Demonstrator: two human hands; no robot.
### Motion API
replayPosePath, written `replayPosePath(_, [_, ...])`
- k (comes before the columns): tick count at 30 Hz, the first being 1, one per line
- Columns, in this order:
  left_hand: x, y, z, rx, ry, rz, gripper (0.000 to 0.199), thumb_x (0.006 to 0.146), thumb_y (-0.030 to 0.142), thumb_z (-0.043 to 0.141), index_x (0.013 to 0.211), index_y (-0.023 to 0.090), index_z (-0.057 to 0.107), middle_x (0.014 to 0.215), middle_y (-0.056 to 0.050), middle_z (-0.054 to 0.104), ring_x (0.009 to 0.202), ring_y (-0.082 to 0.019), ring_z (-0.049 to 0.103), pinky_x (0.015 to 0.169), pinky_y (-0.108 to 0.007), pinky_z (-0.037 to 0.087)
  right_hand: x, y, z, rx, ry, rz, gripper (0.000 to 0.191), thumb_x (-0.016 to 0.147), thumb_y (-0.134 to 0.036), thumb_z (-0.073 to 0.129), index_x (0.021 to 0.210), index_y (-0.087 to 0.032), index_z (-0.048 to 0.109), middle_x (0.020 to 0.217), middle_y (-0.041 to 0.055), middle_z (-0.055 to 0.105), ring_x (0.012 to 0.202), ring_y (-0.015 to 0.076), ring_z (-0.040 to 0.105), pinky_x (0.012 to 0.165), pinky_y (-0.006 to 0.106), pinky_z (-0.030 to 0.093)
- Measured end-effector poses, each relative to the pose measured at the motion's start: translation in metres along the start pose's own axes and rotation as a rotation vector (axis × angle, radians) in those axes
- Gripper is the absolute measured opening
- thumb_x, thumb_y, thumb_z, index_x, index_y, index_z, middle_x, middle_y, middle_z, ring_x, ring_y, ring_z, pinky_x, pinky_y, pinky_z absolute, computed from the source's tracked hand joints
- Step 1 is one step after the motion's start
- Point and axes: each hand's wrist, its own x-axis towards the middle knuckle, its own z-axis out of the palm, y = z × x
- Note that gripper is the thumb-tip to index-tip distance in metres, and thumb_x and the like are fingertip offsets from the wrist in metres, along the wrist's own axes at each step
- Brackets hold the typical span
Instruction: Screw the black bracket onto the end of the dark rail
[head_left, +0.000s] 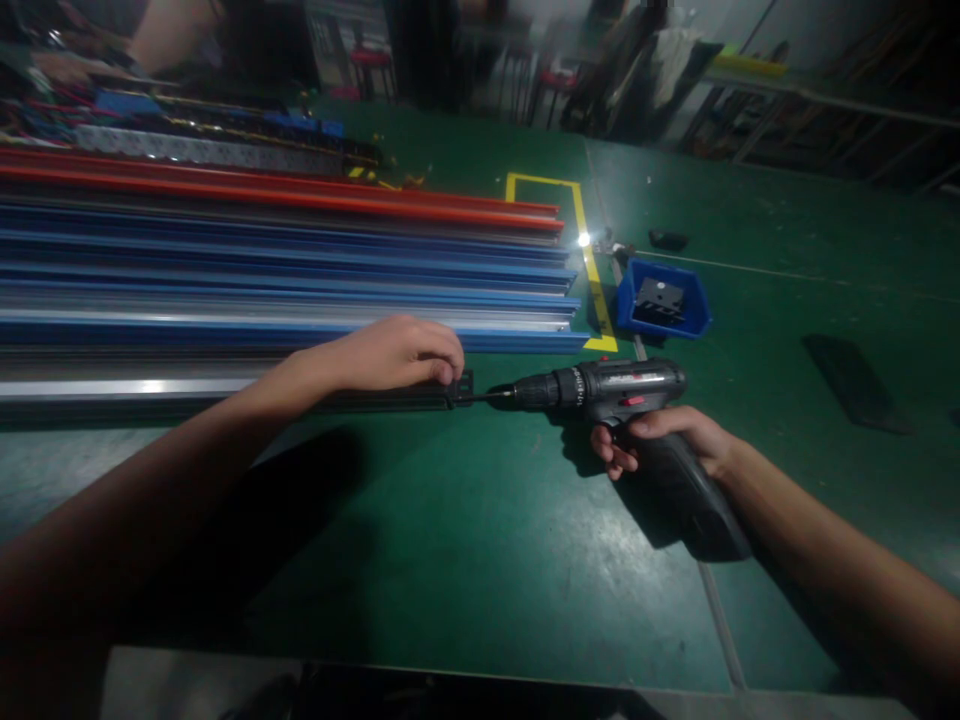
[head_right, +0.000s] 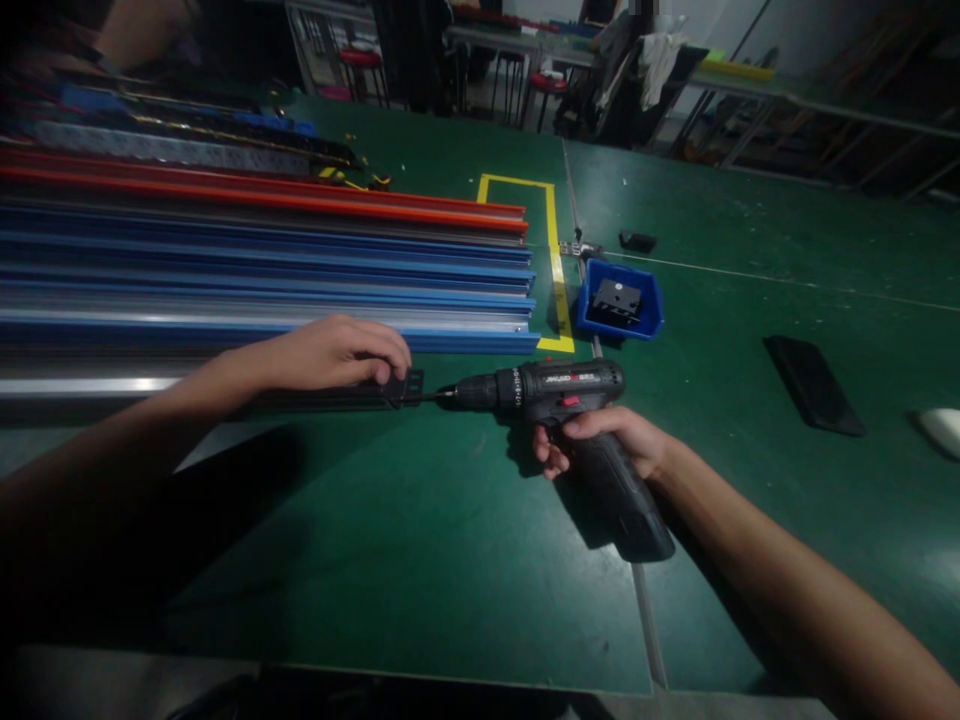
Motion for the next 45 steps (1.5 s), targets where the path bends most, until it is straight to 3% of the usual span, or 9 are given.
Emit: replayPosePath(45, [-0.0003,-0.0006,0.0001,0.005,-0.012,0.005,0.020,0.101,0.025,0.055,0.096,0.022,0.075,0.103,-0.001,0.077,0.091,-0.013,0.070,0.084,-0.021,0.047,-0.0003,0.0010,-0.0023,0.064,-0.025,-0.008,0.032,0.093,-0.019,0.068,0.115,0.002,0.075,0.108,0.0173,0.076,0.087,0.0182,0.075,0.095,0.036,0.063])
